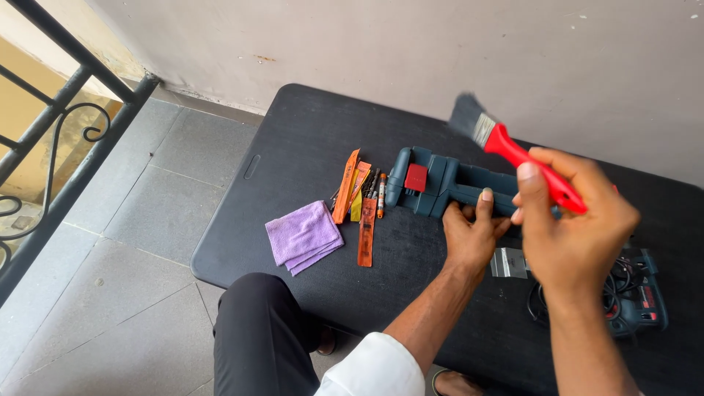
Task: Cleaning a drill bit case using a cloth and a brush.
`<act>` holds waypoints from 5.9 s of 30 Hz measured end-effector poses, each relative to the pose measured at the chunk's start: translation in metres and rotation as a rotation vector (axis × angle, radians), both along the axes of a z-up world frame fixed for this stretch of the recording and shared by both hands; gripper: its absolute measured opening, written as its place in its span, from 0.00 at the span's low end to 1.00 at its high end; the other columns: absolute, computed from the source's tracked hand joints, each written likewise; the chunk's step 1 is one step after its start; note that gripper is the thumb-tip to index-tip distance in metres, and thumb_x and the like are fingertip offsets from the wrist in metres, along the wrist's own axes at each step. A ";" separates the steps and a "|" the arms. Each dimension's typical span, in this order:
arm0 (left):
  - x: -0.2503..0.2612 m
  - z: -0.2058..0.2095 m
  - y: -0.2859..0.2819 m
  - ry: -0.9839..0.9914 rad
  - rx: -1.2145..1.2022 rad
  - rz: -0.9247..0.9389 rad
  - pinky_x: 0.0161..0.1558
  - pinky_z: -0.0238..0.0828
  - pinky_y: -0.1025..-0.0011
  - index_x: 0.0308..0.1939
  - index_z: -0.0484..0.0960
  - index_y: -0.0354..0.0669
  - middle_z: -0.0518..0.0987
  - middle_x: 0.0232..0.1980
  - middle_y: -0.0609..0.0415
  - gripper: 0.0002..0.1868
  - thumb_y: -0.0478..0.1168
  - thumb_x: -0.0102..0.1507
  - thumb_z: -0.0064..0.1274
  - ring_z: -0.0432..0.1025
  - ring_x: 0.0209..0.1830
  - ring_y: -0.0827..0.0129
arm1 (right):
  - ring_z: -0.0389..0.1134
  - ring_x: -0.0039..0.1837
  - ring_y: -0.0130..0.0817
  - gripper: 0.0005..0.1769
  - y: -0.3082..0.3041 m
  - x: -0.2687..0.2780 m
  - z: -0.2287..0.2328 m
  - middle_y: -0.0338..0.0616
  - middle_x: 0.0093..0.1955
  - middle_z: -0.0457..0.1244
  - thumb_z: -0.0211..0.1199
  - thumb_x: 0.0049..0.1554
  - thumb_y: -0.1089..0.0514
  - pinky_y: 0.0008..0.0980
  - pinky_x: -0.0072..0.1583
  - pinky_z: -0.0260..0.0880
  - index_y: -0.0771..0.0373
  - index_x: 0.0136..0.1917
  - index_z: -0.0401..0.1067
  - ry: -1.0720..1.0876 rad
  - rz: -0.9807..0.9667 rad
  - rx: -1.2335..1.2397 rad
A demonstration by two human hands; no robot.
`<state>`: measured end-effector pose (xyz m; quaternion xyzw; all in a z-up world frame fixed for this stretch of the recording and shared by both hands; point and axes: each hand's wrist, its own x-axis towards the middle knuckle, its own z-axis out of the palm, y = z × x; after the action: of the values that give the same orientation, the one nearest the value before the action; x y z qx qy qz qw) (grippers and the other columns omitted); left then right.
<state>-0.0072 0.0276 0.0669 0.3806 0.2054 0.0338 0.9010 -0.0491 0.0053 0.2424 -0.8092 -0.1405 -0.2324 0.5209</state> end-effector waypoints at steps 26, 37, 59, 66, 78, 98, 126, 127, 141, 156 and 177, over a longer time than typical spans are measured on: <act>-0.035 -0.025 -0.002 0.094 -0.096 -0.096 0.49 0.83 0.68 0.52 0.62 0.30 0.73 0.49 0.46 0.22 0.47 0.71 0.49 0.78 0.45 0.65 | 0.70 0.29 0.32 0.06 0.014 0.055 -0.028 0.45 0.28 0.67 0.67 0.61 0.61 0.28 0.33 0.65 0.66 0.46 0.80 -0.125 0.115 -0.507; -0.051 0.005 0.010 0.283 -0.124 -0.088 0.49 0.84 0.64 0.58 0.62 0.31 0.74 0.52 0.44 0.25 0.46 0.67 0.51 0.79 0.47 0.58 | 0.68 0.32 0.24 0.05 -0.015 0.051 -0.020 0.45 0.35 0.67 0.68 0.59 0.67 0.22 0.33 0.68 0.71 0.49 0.77 0.265 0.099 0.009; -0.094 -0.079 0.023 0.910 0.110 -0.022 0.44 0.87 0.60 0.69 0.68 0.42 0.77 0.62 0.44 0.34 0.47 0.61 0.58 0.80 0.52 0.52 | 0.70 0.29 0.32 0.07 0.003 0.120 -0.161 0.45 0.28 0.68 0.63 0.62 0.60 0.30 0.32 0.66 0.64 0.48 0.79 0.262 0.199 -0.542; -0.095 -0.106 0.020 0.887 0.071 -0.068 0.50 0.86 0.59 0.75 0.58 0.42 0.72 0.66 0.40 0.39 0.48 0.64 0.55 0.77 0.57 0.49 | 0.67 0.27 0.30 0.08 -0.007 0.141 -0.178 0.46 0.27 0.66 0.63 0.62 0.60 0.29 0.32 0.63 0.67 0.50 0.79 0.092 0.136 -0.502; -0.094 -0.127 0.007 0.803 -0.023 0.050 0.55 0.82 0.48 0.75 0.54 0.41 0.67 0.69 0.40 0.40 0.47 0.64 0.55 0.71 0.62 0.47 | 0.67 0.26 0.25 0.09 -0.057 0.132 -0.165 0.42 0.26 0.67 0.63 0.58 0.58 0.26 0.30 0.66 0.66 0.44 0.80 0.600 0.199 -0.433; -0.095 -0.104 0.010 0.808 0.019 -0.041 0.47 0.86 0.58 0.76 0.49 0.43 0.71 0.64 0.35 0.41 0.54 0.66 0.48 0.80 0.48 0.47 | 0.62 0.25 0.27 0.11 -0.086 0.118 -0.157 0.42 0.25 0.64 0.61 0.60 0.57 0.31 0.30 0.60 0.66 0.48 0.80 0.273 0.128 -0.637; -0.095 -0.118 0.004 0.767 0.042 0.022 0.48 0.82 0.51 0.73 0.54 0.47 0.72 0.65 0.42 0.36 0.53 0.66 0.48 0.78 0.50 0.42 | 0.69 0.35 0.32 0.11 -0.139 0.117 -0.156 0.46 0.34 0.69 0.64 0.58 0.56 0.35 0.40 0.69 0.63 0.50 0.82 0.204 0.032 -0.635; -0.096 -0.123 0.002 0.769 0.039 0.006 0.48 0.82 0.51 0.73 0.54 0.47 0.72 0.65 0.42 0.36 0.53 0.66 0.48 0.78 0.50 0.42 | 0.69 0.35 0.32 0.11 -0.145 0.112 -0.146 0.46 0.34 0.69 0.64 0.58 0.56 0.35 0.40 0.69 0.63 0.50 0.82 0.211 0.018 -0.642; -0.097 -0.122 0.004 0.731 0.055 -0.034 0.48 0.85 0.57 0.70 0.54 0.39 0.74 0.62 0.34 0.34 0.54 0.67 0.45 0.79 0.50 0.44 | 0.64 0.28 0.26 0.09 -0.178 0.102 -0.149 0.43 0.30 0.67 0.64 0.60 0.58 0.31 0.32 0.61 0.61 0.51 0.81 0.261 -0.002 -0.626; -0.102 -0.069 0.016 0.820 0.142 -0.447 0.40 0.85 0.58 0.65 0.68 0.32 0.77 0.57 0.35 0.32 0.52 0.65 0.55 0.79 0.45 0.43 | 0.65 0.37 0.34 0.18 -0.177 0.045 -0.103 0.51 0.39 0.66 0.52 0.66 0.56 0.33 0.42 0.68 0.71 0.60 0.73 0.847 0.429 0.509; -0.067 0.035 0.294 0.313 -0.025 0.266 0.43 0.76 0.68 0.63 0.71 0.37 0.78 0.43 0.50 0.26 0.48 0.65 0.50 0.77 0.41 0.64 | 0.68 0.39 0.27 0.23 0.131 0.006 -0.182 0.43 0.46 0.69 0.69 0.54 0.64 0.27 0.43 0.68 0.67 0.62 0.70 0.930 0.599 0.604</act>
<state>-0.0739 0.3214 0.1015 0.3397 0.3920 0.0905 0.8502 -0.0427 0.1365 0.0604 -0.5685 -0.0482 0.2703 0.7755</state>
